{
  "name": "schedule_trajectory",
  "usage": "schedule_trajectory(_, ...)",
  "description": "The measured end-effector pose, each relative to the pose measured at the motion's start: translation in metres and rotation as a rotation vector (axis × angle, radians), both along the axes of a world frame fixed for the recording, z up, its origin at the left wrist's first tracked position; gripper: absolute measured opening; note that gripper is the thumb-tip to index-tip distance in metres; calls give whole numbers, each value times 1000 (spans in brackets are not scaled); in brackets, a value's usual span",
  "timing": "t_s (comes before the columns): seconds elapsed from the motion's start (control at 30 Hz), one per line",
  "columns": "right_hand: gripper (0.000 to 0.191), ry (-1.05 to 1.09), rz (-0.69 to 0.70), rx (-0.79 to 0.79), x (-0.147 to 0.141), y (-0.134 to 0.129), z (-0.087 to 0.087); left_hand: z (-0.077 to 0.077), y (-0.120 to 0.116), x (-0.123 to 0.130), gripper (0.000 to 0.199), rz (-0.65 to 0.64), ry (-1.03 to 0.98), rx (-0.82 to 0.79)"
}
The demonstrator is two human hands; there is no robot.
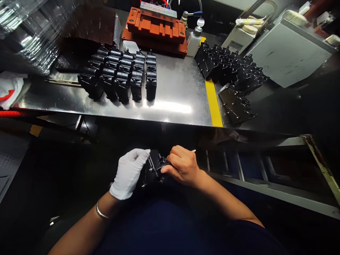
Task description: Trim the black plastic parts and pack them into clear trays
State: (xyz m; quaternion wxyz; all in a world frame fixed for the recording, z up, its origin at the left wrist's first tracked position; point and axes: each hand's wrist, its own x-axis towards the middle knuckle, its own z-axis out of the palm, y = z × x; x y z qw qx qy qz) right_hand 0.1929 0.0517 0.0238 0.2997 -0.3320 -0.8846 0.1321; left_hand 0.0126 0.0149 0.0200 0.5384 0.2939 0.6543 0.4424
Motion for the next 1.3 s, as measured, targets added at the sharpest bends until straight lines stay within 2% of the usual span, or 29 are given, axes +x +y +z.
schedule_trajectory(0.23,60,-6,-37,64,1,2,4,5,0,2,41,19,14,-13)
schedule_trajectory(1.13,62,-9,-25,66,3,0,1,8,-1,4,40,31,34,-15)
schedule_trajectory(1.23,60,3,17,-20,4,1,5,7,-1,4,39,19,27,-11)
schedule_trajectory(1.3,57,1,147,-202,8,4,9,7,0,4,38,-1,-3,-10)
